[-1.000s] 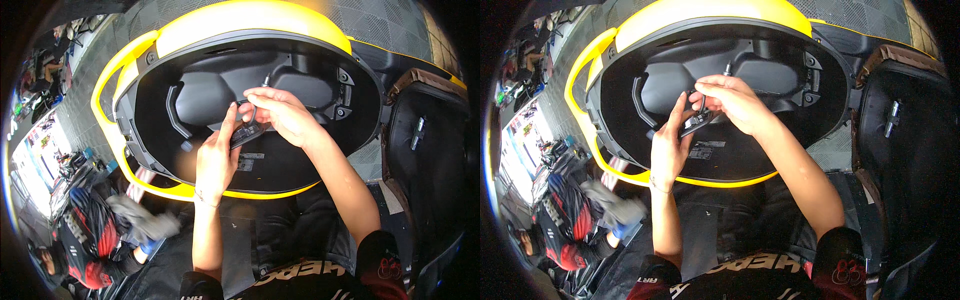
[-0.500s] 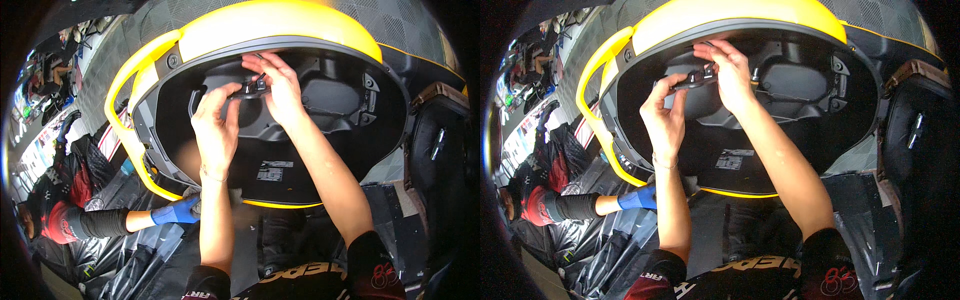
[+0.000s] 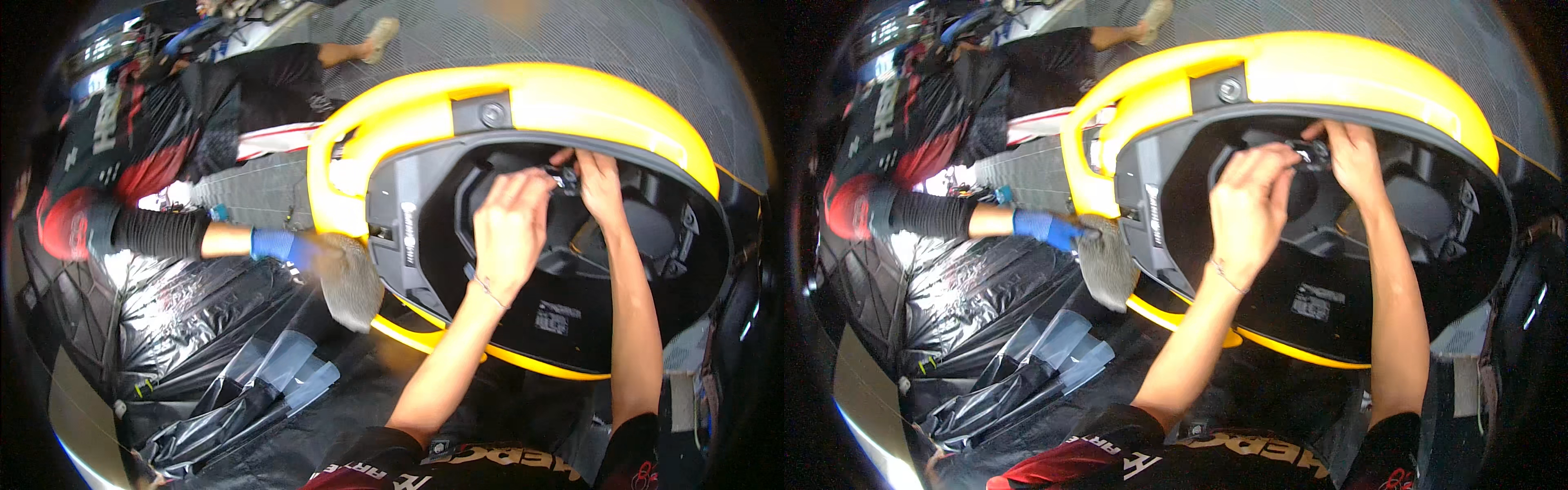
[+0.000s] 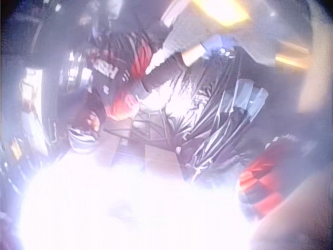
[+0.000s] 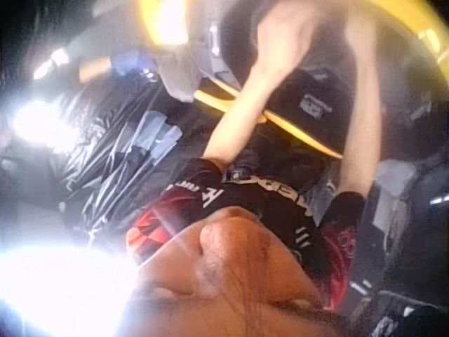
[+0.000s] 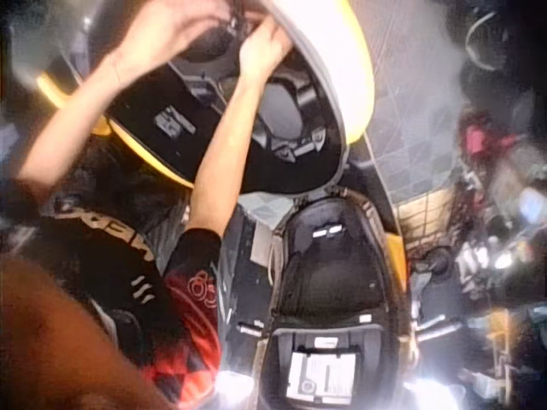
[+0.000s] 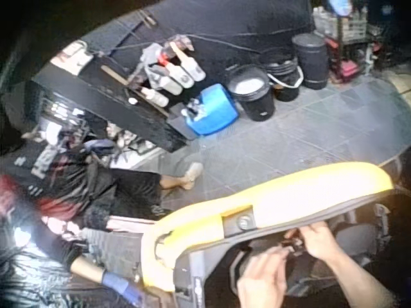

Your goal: The person uses a screwdriver to tighten screws on a yellow motorcycle part, then handles small black plastic clips and inserts them into the part. The person continues to adjust and secure components inside the part.

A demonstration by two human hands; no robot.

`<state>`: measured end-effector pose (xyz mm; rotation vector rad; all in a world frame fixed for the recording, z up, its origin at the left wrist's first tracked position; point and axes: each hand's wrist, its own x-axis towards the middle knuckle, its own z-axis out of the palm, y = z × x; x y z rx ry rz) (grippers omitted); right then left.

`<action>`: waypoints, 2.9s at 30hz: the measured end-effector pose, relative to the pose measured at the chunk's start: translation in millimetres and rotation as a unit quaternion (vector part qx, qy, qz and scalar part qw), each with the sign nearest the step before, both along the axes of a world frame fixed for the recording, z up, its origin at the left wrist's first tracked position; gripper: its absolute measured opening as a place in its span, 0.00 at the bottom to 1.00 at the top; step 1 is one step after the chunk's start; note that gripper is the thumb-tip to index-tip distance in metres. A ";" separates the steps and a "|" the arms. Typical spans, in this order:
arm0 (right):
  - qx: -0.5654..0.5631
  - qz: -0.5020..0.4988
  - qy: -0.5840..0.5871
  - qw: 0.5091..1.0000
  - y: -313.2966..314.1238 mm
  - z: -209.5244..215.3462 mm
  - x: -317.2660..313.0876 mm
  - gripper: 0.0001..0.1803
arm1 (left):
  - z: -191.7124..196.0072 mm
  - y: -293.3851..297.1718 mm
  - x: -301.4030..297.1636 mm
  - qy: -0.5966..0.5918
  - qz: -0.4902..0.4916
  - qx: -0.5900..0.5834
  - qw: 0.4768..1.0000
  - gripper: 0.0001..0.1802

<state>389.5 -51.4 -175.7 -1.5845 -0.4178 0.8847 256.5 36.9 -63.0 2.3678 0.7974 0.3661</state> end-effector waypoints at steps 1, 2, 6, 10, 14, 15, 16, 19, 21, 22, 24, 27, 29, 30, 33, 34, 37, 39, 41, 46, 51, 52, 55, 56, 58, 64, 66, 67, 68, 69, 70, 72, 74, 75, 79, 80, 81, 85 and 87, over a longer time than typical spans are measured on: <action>0.004 -0.025 0.050 0.998 0.4 -0.8 -0.6 0.19 | 3.0 0.5 0.9 0.001 0.008 -0.008 1.000 0.11; 0.005 -0.049 0.103 0.993 -1.4 -7.7 -2.3 0.18 | 4.2 -0.7 1.7 0.004 0.015 -0.019 1.000 0.11; 0.106 -0.072 0.361 0.924 -1.4 -19.9 0.0 0.24 | 6.8 5.5 2.6 -0.041 -0.029 -0.030 0.998 0.10; 0.119 -0.028 0.353 0.927 -25.8 -19.6 6.1 0.23 | 19.5 2.2 1.0 -0.044 -0.121 -0.057 0.990 0.12; 0.042 -0.079 0.147 0.985 -48.1 -9.8 -6.3 0.19 | 36.2 -0.6 -17.4 -0.026 -0.170 -0.075 0.982 0.13; 0.041 -0.073 0.093 0.992 -54.0 -12.6 -9.3 0.20 | 41.4 -1.5 -24.1 -0.008 -0.188 -0.083 0.979 0.14; 0.043 -0.065 0.042 0.996 -47.0 -4.3 -13.9 0.20 | 48.2 -3.5 -32.6 0.018 -0.193 -0.098 0.976 0.15; 0.036 -0.036 -0.026 0.998 -30.1 3.4 -23.5 0.16 | 62.3 -10.2 -54.2 0.034 -0.197 -0.138 0.970 0.14; -0.007 -0.013 -0.103 0.995 -24.7 1.2 -14.0 0.13 | 69.9 -14.4 -66.8 0.047 -0.193 -0.150 0.969 0.13; 0.029 0.012 -0.017 0.999 -23.6 -9.2 -7.9 0.13 | 75.3 -16.1 -71.9 0.057 -0.187 -0.159 0.968 0.13; 0.097 0.062 0.151 0.982 -32.6 -27.2 5.3 0.14 | 82.7 -21.2 -80.2 0.074 -0.175 -0.182 0.965 0.13; 0.115 0.103 0.228 0.961 -11.6 -5.7 8.5 0.15 | 81.6 -30.1 -94.4 0.080 -0.159 -0.205 0.962 0.13; 0.128 0.131 0.248 0.951 -4.3 -9.0 14.5 0.12 | 79.5 -36.7 -98.6 0.083 -0.161 -0.214 0.960 0.14; 0.130 0.128 0.249 0.951 -3.4 -8.9 18.2 0.11 | 79.4 -40.0 -99.2 0.087 -0.164 -0.217 0.958 0.14; 0.128 0.119 0.274 0.946 -0.8 -12.6 18.8 0.10 | 77.9 -44.8 -104.3 0.099 -0.164 -0.238 0.952 0.13; 0.150 0.106 0.306 0.934 0.2 -12.8 19.9 0.10 | 77.0 -45.9 -105.8 0.097 -0.162 -0.243 0.952 0.13; 0.204 0.062 0.383 0.899 2.0 -1.4 23.4 0.10 | 74.1 -48.1 -110.6 0.094 -0.159 -0.252 0.950 0.13; 0.213 0.070 0.409 0.885 0.1 -9.8 22.6 0.10 | 72.5 -47.7 -113.6 0.097 -0.161 -0.252 0.949 0.13; 0.228 0.063 0.420 0.876 0.3 -12.0 22.0 0.10 | 71.7 -46.3 -115.0 0.091 -0.159 -0.249 0.951 0.13; 0.257 0.047 0.417 0.871 3.7 -5.1 18.2 0.11 | 67.4 -44.2 -121.9 0.085 -0.150 -0.249 0.953 0.12; 0.210 0.078 0.400 0.889 -0.2 -9.6 22.6 0.12 | 66.2 -43.3 -123.5 0.078 -0.153 -0.245 0.954 0.10; 0.208 0.082 0.403 0.887 -0.5 -10.6 22.9 0.12 | 65.7 -43.5 -123.7 0.078 -0.154 -0.246 0.954 0.10; 0.210 0.070 0.397 0.891 -0.1 -7.1 21.8 0.12 | 64.7 -44.1 -124.7 0.080 -0.154 -0.247 0.953 0.10; 0.205 0.064 0.392 0.895 1.2 -3.3 20.5 0.12 | 64.4 -44.4 -124.8 0.082 -0.153 -0.247 0.953 0.10; 0.196 0.050 0.381 0.902 3.7 5.2 19.1 0.12 | 65.0 -44.9 -124.3 0.083 -0.151 -0.248 0.953 0.10; 0.194 0.051 0.372 0.906 3.2 4.4 19.1 0.11 | 65.4 -48.0 -121.9 0.078 -0.153 -0.252 0.952 0.10; 0.214 0.063 0.388 0.894 1.9 0.7 20.0 0.10 | 65.8 -49.4 -120.3 0.077 -0.153 -0.252 0.952 0.10; 0.225 0.070 0.397 0.887 2.1 -2.1 19.8 0.10 | 65.7 -50.0 -120.5 0.078 -0.153 -0.251 0.952 0.10; 0.226 0.071 0.395 0.888 1.9 -4.9 19.8 0.10 | 65.6 -50.7 -120.8 0.079 -0.153 -0.251 0.953 0.10; 0.227 0.073 0.394 0.888 1.7 -7.9 20.0 0.10 | 65.4 -51.4 -121.1 0.081 -0.153 -0.250 0.953 0.10; 0.227 0.074 0.392 0.888 1.5 -8.4 20.3 0.10 | 65.2 -51.9 -121.0 0.079 -0.153 -0.250 0.953 0.10; 0.217 0.081 0.384 0.894 0.2 -6.5 22.5 0.10 | 64.5 -52.5 -120.8 0.077 -0.152 -0.250 0.953 0.10; 0.215 0.081 0.381 0.896 0.6 -5.1 22.6 0.10 | 64.4 -52.8 -121.5 0.079 -0.150 -0.249 0.953 0.10; 0.216 0.077 0.382 0.895 1.0 -4.7 20.9 0.10 | 64.1 -52.9 -121.8 0.081 -0.149 -0.249 0.953 0.10; 0.234 0.078 0.383 0.890 2.0 -3.7 19.1 0.12 | 62.3 -52.6 -122.5 0.079 -0.142 -0.253 0.954 0.10; 0.247 0.060 0.381 0.889 2.9 -1.7 17.0 0.11 | 63.1 -52.6 -122.6 0.078 -0.142 -0.252 0.954 0.10; 0.259 0.043 0.380 0.887 4.0 0.4 13.9 0.10 | 63.9 -52.7 -122.6 0.078 -0.142 -0.251 0.954 0.10; 0.282 0.048 0.413 0.865 4.5 -4.0 17.5 0.09 | 60.6 -53.0 -121.0 0.073 -0.141 -0.255 0.954 0.10; 0.294 0.055 0.426 0.854 4.2 -4.5 18.4 0.09 | 60.4 -52.5 -119.6 0.077 -0.143 -0.256 0.953 0.10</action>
